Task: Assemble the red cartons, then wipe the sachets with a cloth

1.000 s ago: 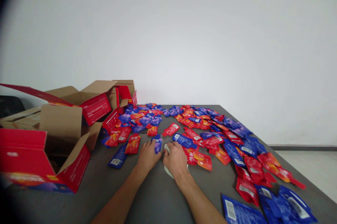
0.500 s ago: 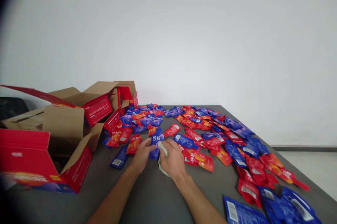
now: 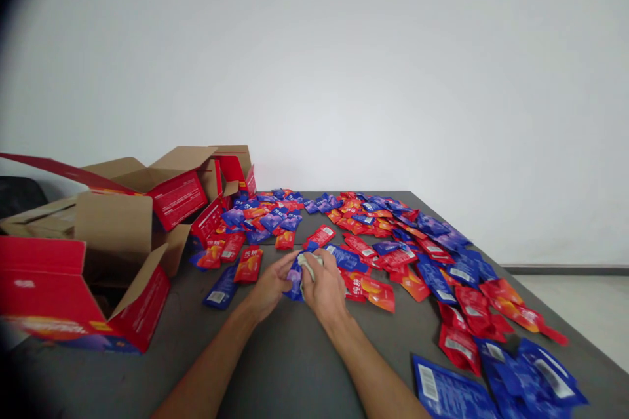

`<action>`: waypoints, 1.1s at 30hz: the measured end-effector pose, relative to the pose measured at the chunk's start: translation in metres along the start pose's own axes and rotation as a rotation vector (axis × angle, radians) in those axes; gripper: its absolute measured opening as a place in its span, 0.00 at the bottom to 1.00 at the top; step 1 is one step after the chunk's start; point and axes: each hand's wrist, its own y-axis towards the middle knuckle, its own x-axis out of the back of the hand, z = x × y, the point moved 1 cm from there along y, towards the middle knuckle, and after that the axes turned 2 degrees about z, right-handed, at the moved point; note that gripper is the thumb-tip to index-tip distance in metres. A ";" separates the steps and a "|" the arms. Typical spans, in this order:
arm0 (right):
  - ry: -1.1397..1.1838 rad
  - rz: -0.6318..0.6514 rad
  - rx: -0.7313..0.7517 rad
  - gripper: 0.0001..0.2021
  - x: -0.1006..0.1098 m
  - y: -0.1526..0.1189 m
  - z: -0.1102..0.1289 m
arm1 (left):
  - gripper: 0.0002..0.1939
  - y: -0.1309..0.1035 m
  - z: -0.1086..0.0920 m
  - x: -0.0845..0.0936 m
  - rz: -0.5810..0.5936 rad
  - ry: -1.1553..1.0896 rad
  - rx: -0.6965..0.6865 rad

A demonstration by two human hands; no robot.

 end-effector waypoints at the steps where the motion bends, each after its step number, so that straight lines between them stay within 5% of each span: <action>1: -0.006 -0.040 -0.015 0.15 0.001 0.002 -0.003 | 0.44 0.000 0.001 -0.001 0.009 0.016 -0.003; 6: 0.002 -0.099 0.004 0.16 0.003 0.004 -0.007 | 0.43 0.000 0.001 0.001 -0.001 0.049 -0.022; 15: 0.070 0.195 0.174 0.16 -0.008 -0.014 0.025 | 0.37 0.007 0.004 0.015 -0.169 -0.020 -0.129; 25: 0.232 -0.094 -0.076 0.13 0.001 0.000 0.011 | 0.34 0.007 0.002 0.021 -0.454 -0.028 -0.162; 33: 0.318 0.046 0.106 0.15 -0.003 -0.010 0.029 | 0.23 0.005 0.004 0.005 -0.355 -0.240 -0.060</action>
